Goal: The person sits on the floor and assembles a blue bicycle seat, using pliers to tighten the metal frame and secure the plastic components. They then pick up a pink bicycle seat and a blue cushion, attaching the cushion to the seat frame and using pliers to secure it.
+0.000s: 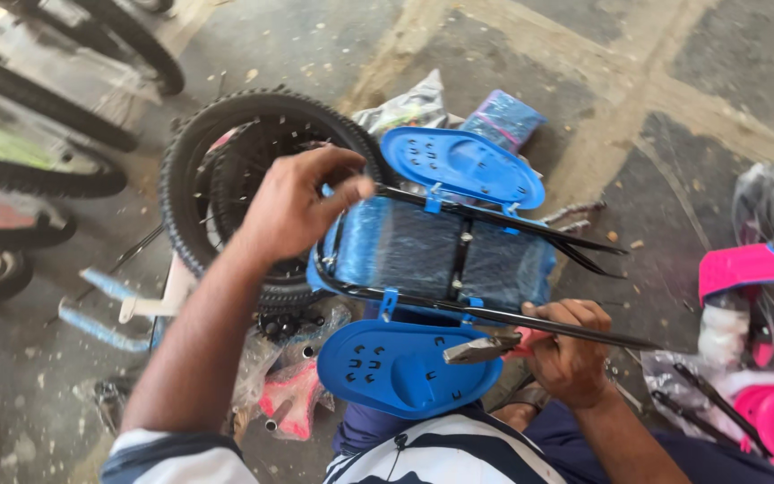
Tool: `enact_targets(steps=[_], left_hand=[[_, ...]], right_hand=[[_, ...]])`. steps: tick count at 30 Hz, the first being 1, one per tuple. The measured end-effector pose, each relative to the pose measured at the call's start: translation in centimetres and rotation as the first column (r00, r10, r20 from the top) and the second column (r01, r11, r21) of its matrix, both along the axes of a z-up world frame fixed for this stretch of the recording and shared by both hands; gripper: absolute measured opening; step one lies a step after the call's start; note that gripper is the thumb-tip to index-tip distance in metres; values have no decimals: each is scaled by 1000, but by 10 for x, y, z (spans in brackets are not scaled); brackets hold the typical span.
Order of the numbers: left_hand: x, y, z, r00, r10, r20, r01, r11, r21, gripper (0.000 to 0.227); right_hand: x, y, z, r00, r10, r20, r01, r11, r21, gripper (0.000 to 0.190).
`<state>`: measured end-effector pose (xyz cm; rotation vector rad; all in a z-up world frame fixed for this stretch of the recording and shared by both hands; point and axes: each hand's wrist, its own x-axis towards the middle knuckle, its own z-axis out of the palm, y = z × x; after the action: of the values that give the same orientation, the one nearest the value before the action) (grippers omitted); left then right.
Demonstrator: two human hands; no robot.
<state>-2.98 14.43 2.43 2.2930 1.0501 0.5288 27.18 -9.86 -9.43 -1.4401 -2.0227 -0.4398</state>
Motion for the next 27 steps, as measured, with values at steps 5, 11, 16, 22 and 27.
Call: enact_targets(steps=[5, 11, 16, 22, 27], left_hand=[[34, -3, -25, 978, -207, -36, 200, 863, 465, 57], [49, -9, -34, 982, -179, -51, 182, 981, 60, 39], [50, -27, -22, 966, -258, 7, 248, 934, 257, 28], [67, -33, -5, 940, -333, -77, 338, 873, 352, 25], [83, -33, -3, 929, -344, -138, 370, 850, 374, 28]], right_hand=[[-4, -2, 0, 999, -27, 16, 28, 1000, -3, 29], [-2, -45, -8, 991, -102, -90, 85, 980, -178, 43], [13, -134, -3, 719, -330, -611, -160, 777, -608, 32], [67, -89, 88, 819, -527, -225, 82, 497, -864, 49], [50, -28, 126, 936, -181, 301, 313, 817, -484, 37]])
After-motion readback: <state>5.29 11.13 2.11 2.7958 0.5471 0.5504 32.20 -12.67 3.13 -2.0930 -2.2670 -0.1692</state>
